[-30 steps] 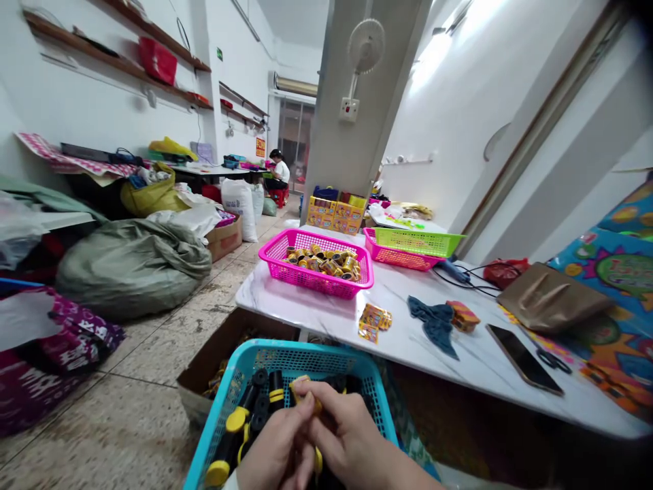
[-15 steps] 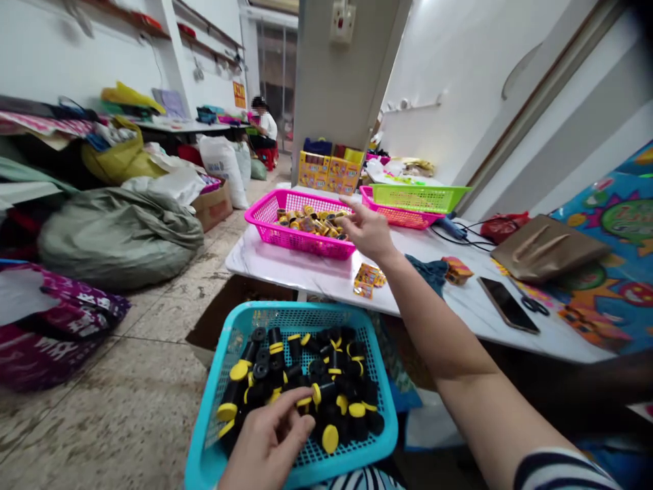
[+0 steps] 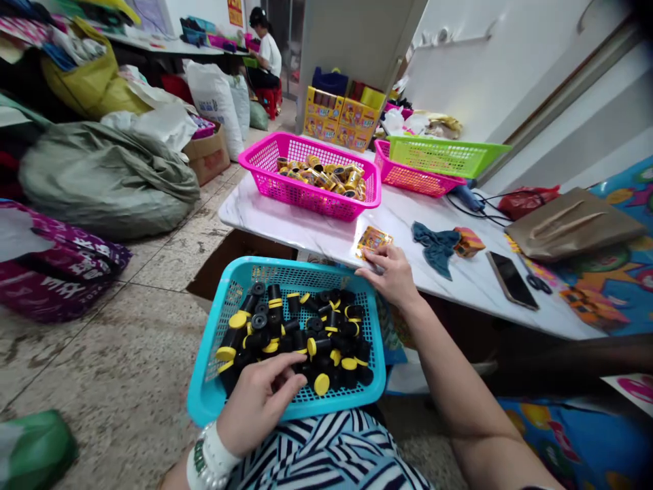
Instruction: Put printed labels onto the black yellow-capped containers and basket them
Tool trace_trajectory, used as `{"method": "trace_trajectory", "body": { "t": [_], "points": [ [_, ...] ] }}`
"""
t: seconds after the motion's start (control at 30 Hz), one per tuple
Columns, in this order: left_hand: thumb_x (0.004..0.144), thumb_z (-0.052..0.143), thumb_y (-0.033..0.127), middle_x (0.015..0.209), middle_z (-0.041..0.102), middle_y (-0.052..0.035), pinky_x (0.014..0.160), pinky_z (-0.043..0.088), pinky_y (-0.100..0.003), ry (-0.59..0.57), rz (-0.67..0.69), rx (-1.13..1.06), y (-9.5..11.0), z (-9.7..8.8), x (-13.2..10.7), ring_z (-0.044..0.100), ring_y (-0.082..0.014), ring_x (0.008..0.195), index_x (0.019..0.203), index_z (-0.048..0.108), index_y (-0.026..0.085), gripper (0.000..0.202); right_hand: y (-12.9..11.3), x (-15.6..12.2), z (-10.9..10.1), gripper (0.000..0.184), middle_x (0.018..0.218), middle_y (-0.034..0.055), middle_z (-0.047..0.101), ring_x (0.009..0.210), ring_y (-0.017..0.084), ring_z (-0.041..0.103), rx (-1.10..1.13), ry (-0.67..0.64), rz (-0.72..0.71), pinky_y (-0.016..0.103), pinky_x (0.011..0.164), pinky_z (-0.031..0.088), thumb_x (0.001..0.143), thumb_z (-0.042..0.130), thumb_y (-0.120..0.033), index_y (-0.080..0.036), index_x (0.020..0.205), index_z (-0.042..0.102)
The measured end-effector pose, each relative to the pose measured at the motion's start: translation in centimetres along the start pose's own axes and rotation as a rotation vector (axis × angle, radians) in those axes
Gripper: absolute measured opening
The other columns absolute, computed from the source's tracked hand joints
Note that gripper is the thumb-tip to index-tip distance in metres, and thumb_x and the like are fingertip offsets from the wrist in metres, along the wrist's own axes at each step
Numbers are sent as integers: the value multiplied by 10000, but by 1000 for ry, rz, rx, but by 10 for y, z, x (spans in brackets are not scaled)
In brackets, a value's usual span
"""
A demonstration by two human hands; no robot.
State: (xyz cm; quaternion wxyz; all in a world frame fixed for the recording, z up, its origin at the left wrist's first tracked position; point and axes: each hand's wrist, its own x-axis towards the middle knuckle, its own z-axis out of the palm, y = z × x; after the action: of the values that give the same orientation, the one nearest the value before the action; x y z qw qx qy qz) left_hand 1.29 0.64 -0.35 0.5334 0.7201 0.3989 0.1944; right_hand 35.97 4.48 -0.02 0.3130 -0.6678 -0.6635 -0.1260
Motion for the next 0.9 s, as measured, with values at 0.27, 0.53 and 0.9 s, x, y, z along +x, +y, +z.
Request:
{"method": "trace_trajectory", "body": {
  "t": [0.27,0.53,0.9],
  "points": [
    [850,631,477,646,652,-39,554,424,-239,-17,-135,-168,6,6,8,535,-152,568,1011,767,173,370,-3,-7,8,300,933,94,650,908,247,580,-37,83,-46,421,847,520,876,675,-426,-194,1042,769],
    [812,677,537,638,625,-19,481,359,-207,-26,-203,-487,18,6,17,490,-95,503,956,715,134,429,-21,-7,2,126,876,61,654,861,212,637,245,245,87,388,808,552,864,677,-304,-221,843,770],
    [754,770,499,744,621,-23,469,327,-181,30,-301,-802,19,16,45,483,-66,556,949,680,116,439,-20,-8,-3,241,823,71,652,763,220,591,-1,202,291,376,759,485,891,600,-362,-159,993,681]
  ]
}}
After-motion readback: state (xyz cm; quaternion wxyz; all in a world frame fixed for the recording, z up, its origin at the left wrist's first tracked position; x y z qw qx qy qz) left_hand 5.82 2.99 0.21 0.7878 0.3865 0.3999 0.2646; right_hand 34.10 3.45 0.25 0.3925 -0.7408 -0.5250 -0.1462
